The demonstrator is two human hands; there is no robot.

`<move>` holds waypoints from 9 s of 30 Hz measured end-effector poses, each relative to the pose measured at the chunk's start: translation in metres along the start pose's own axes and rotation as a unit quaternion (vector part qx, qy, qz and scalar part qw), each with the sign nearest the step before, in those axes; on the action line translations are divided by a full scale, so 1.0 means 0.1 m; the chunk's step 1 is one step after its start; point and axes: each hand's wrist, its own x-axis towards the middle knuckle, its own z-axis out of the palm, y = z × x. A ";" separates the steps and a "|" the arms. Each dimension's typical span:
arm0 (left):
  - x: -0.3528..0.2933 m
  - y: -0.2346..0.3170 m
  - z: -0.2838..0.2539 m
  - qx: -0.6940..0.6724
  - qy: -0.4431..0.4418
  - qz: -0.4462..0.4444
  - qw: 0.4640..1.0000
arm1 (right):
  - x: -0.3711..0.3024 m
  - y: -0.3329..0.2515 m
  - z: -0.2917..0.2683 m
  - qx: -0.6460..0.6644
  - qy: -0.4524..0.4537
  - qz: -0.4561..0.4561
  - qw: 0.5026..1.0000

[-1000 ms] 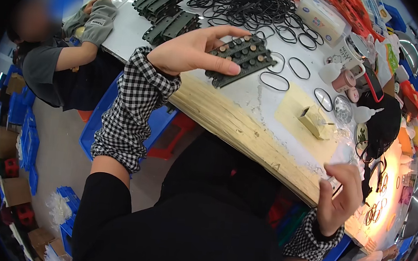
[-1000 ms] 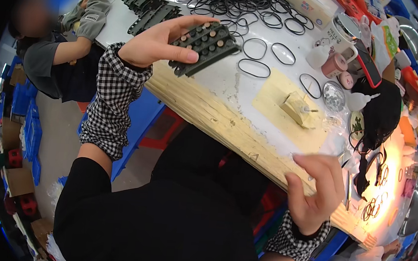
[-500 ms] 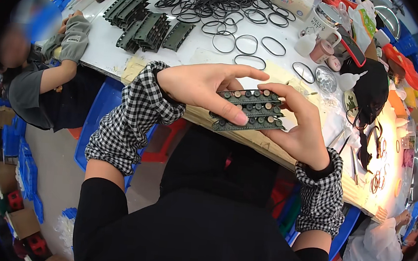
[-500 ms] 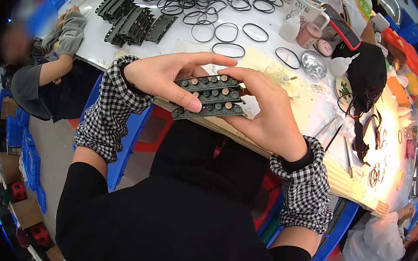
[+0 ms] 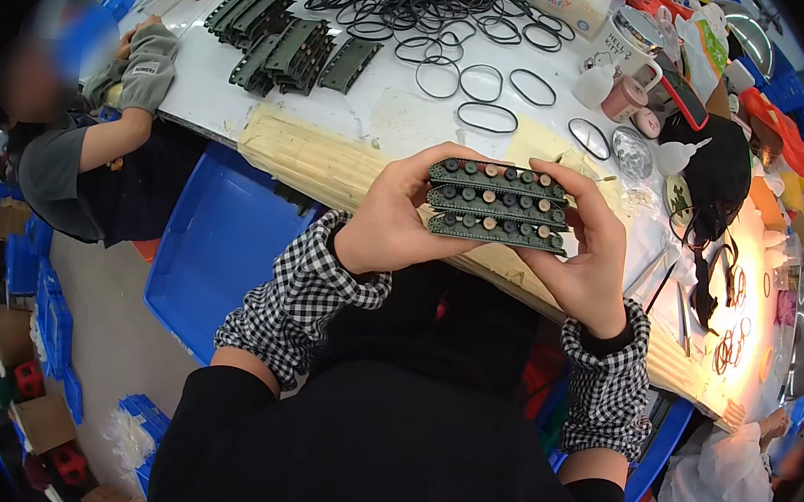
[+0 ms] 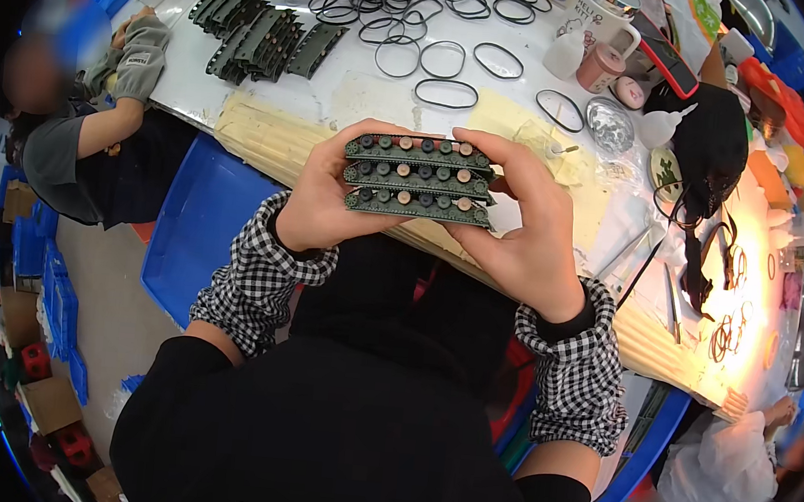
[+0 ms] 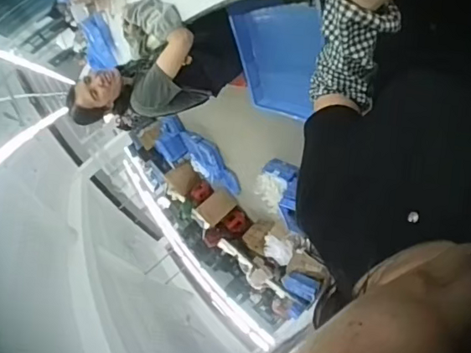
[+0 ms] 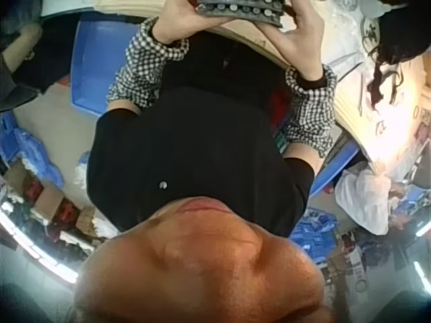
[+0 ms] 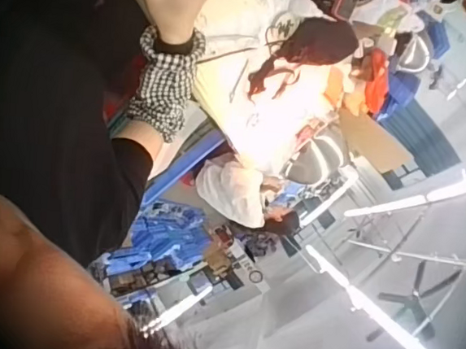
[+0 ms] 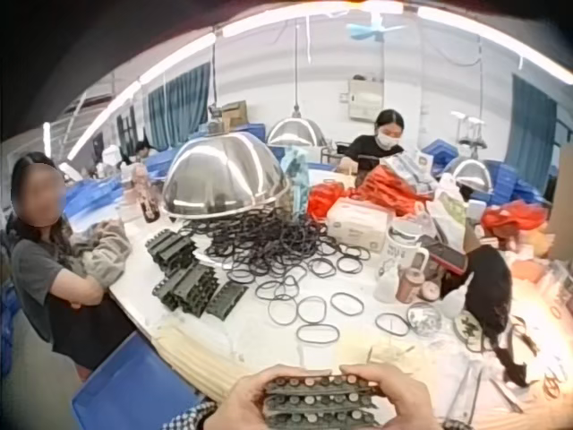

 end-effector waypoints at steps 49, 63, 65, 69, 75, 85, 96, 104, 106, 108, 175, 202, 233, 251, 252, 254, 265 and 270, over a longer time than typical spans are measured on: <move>-0.11 0.18 0.08 -0.089 0.060 -0.063 0.992 | -0.01 -0.12 0.09 -0.386 0.091 -0.311 0.864; -0.09 -0.07 -0.08 -0.001 0.042 0.035 0.999 | -0.20 -0.09 -0.39 -0.272 0.207 -0.055 0.938; -0.07 -0.11 -0.07 0.021 0.039 0.040 0.998 | -0.18 -0.01 -0.47 -0.289 0.255 -0.033 0.922; -0.02 -0.15 -0.01 0.046 0.053 0.046 0.996 | -0.13 0.17 -0.58 -0.333 0.232 -0.004 0.914; 0.03 -0.25 -0.02 0.035 0.032 0.066 0.997 | -0.02 0.32 -0.50 -0.319 0.191 0.028 0.928; 0.08 -0.31 -0.01 0.063 0.025 0.104 0.992 | -0.03 0.38 -0.49 -0.297 0.177 0.055 0.937; 0.09 -0.26 0.09 0.108 0.005 0.109 0.988 | -0.06 -0.10 -0.20 0.006 0.297 -0.004 0.955; 0.08 -0.24 0.13 0.110 0.010 0.110 0.988 | -0.04 -0.11 -0.02 0.129 0.259 0.043 0.956; 0.08 -0.24 0.14 0.105 0.014 0.110 0.988 | -0.04 -0.11 -0.02 0.127 0.257 0.042 0.957; 0.08 -0.23 0.15 0.110 0.018 0.115 0.987 | -0.04 -0.09 -0.02 0.116 0.254 0.037 0.959; 0.05 -0.28 0.12 0.084 0.073 0.097 0.989 | 0.00 0.18 -0.19 -0.138 0.344 0.013 0.929; 0.04 -0.27 0.11 0.089 0.104 0.094 0.986 | -0.05 -0.02 0.08 0.145 0.247 0.069 0.956; 0.04 -0.34 0.23 0.070 0.050 0.102 0.991 | 0.04 0.00 0.04 0.047 0.270 -0.006 0.962; 0.04 -0.35 0.22 0.088 0.040 0.107 0.990 | 0.04 0.03 0.12 0.071 0.240 -0.003 0.968; 0.04 -0.36 0.22 0.089 0.042 0.105 0.990 | 0.04 0.04 0.12 0.072 0.242 -0.003 0.968; 0.04 -0.35 0.21 0.092 0.043 0.105 0.989 | 0.04 0.04 0.10 0.083 0.257 0.007 0.963; 0.06 -0.31 0.13 0.056 0.099 0.045 0.992 | 0.04 0.31 -0.34 -0.406 0.270 -0.011 0.873; 0.06 -0.38 0.12 0.042 0.097 0.057 0.993 | 0.01 0.34 -0.33 -0.387 0.210 0.002 0.898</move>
